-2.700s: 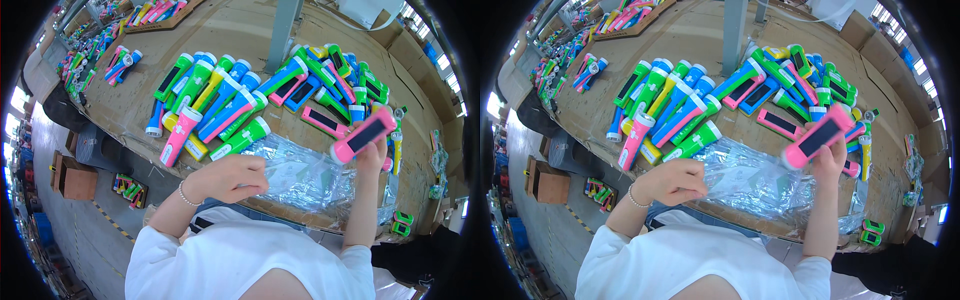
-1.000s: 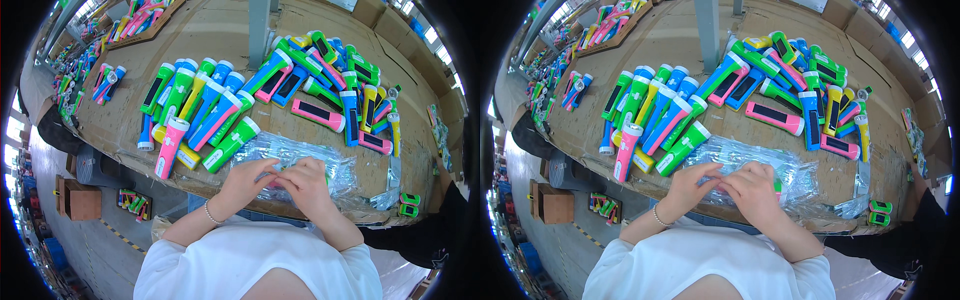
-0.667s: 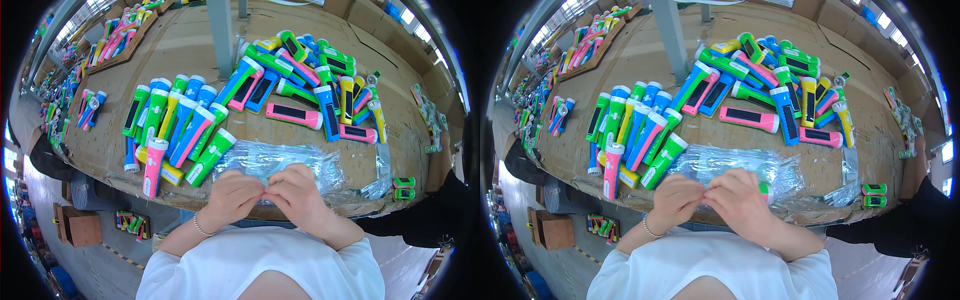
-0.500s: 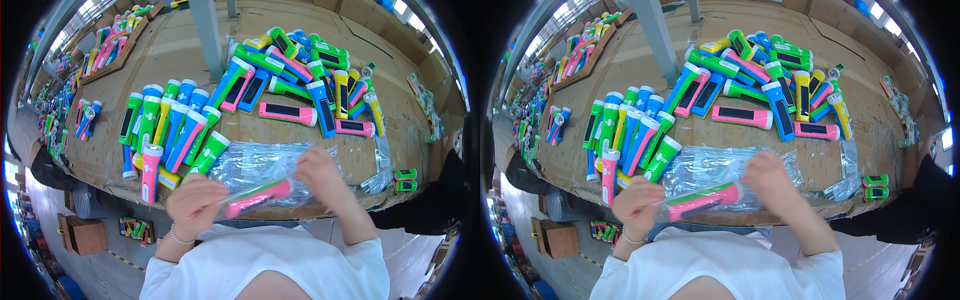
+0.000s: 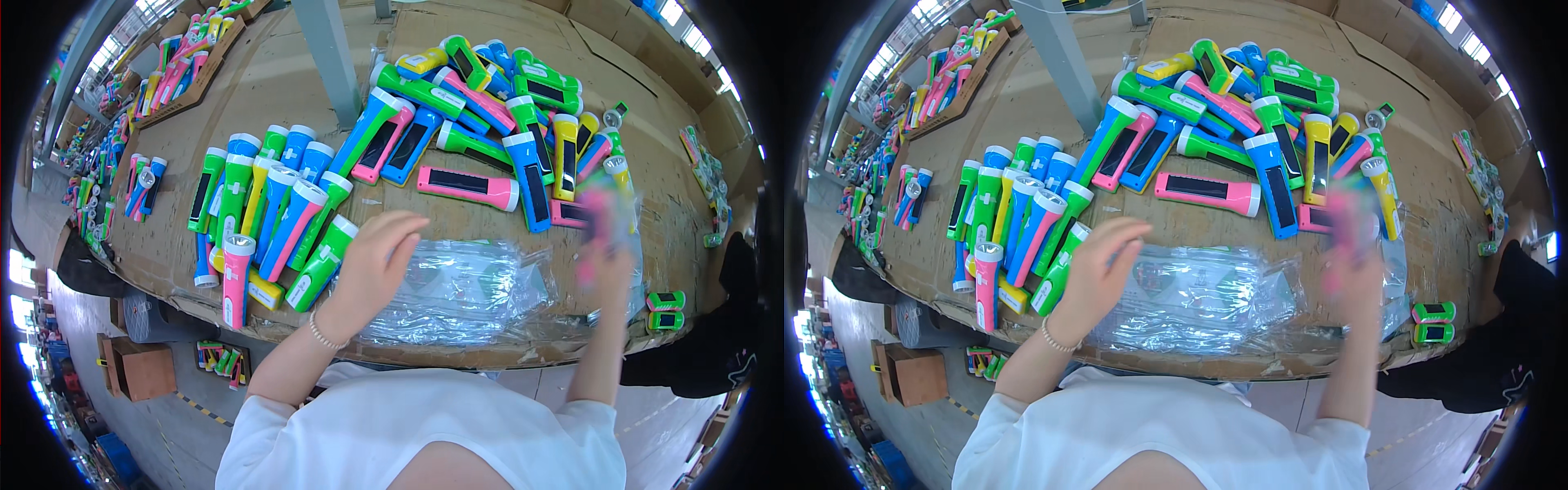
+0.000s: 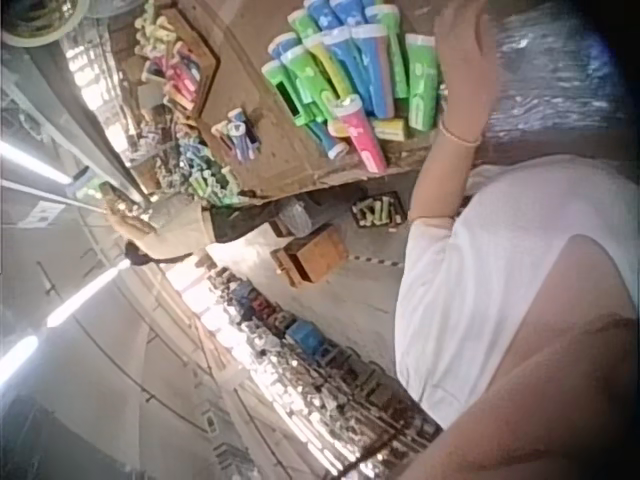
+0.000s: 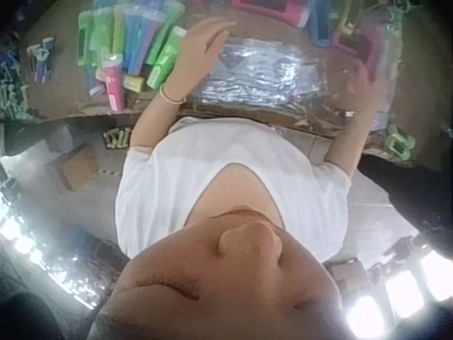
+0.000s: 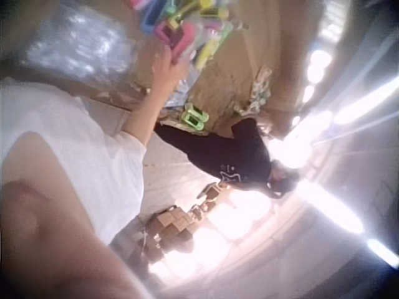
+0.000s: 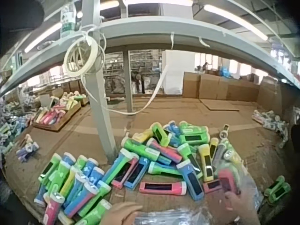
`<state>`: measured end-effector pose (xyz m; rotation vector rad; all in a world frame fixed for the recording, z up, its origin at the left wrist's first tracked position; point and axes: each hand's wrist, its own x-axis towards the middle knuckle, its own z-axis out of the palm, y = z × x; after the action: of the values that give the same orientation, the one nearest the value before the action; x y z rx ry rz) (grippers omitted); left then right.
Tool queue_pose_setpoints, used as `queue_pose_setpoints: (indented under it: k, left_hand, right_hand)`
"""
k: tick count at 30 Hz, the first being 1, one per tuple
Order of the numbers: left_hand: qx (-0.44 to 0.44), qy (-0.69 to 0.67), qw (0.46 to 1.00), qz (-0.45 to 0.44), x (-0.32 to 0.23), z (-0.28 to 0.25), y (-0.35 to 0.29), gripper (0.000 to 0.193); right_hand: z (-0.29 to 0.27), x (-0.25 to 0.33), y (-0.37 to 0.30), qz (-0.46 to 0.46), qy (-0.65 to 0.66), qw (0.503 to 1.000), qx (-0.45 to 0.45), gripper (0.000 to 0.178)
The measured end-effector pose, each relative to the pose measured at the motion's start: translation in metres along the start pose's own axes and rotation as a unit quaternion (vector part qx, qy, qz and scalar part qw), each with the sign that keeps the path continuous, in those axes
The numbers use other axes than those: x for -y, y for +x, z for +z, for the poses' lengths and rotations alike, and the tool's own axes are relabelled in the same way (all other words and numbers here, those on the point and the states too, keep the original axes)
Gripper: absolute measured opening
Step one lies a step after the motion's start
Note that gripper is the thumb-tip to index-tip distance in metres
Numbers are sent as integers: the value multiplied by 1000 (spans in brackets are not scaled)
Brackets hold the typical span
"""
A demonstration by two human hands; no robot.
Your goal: Checking and assembling components of colorful handheld flashlights on a factory line.
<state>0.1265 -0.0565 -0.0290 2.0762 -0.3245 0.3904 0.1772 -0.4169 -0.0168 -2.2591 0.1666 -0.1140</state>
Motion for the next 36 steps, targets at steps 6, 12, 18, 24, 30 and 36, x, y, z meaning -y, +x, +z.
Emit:
queue_pose_setpoints:
  k: [6,12,18,24,30,36]
  left_hand:
    - [135,163,974,80,33,51,7,18]
    - [117,162,976,86,40,43,4,14]
    - [125,194,962,144,18,38,7,14]
    - [70,237,960,133,-7,-31,-14,11]
    - [8,64,996,57,-26,-35,-38,17]
    - [-65,-14,995,72,-27,-15,-56,23]
  right_hand:
    - [-156,-202,177,-159,-389,884,-205,36]
    - [-12,-19,73,-304,-123,929,-174,30]
    - [101,62,-36,-425,-111,892,106,24]
    - [58,54,-16,-414,-123,856,285,14]
    - [88,111,-63,-406,-63,910,60,15]
    - [126,108,-97,-493,12,870,-8,19]
